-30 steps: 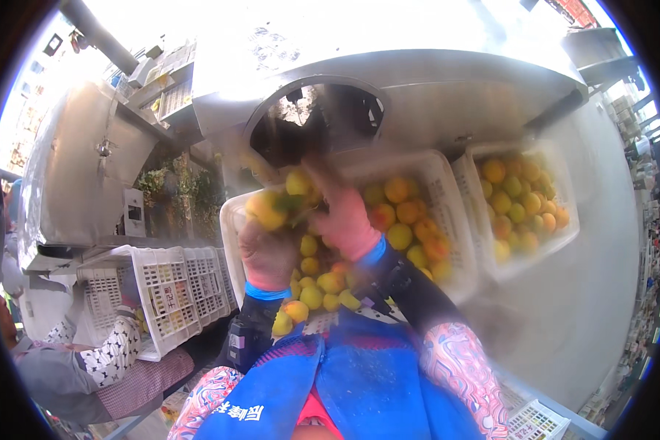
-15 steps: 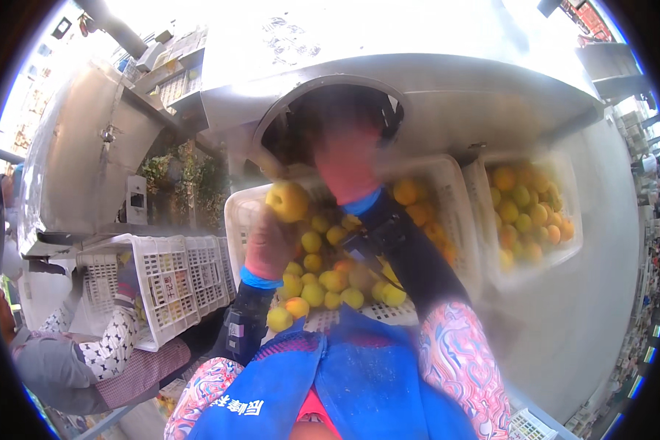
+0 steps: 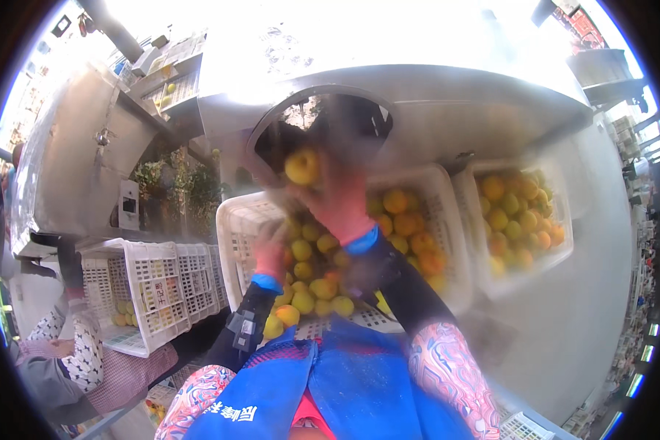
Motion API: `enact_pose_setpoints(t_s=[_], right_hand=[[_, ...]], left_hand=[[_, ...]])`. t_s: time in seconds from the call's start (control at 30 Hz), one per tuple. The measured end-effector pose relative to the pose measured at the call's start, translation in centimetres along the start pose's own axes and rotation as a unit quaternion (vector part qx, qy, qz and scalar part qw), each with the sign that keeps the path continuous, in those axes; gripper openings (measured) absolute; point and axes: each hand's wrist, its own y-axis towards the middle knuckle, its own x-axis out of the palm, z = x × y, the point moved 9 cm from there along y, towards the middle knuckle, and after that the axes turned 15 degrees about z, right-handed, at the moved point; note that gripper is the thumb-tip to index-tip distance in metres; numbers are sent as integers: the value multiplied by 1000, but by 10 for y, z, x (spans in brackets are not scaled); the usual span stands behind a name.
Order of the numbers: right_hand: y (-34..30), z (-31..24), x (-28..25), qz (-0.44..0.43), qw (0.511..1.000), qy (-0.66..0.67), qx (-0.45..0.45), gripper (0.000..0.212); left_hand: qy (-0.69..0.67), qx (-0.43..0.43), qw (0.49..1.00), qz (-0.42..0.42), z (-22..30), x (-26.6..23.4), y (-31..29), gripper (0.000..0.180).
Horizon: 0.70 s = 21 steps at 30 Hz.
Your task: Manually picking fruit from a bin and placing them into a sorting machine intake.
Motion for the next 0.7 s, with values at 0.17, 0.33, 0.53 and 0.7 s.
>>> enact_pose_setpoints(t_s=[0.17, 0.33, 0.53, 0.7], right_hand=[[43, 43, 29, 33, 998, -35, -39, 37], [-31, 11, -5, -51, 991, 54, -115, 36], [-225, 158, 74, -408, 868, -267, -91, 47], [-190, 143, 79, -436, 887, -56, 144, 58]], left_hand=[[572, 114, 805, -106, -88, 40, 3, 66], [656, 269, 699, -94, -156, 52, 8, 52], [660, 185, 707, -173, -143, 62, 23, 46], [532, -59, 834, -134, -114, 12, 36, 60]])
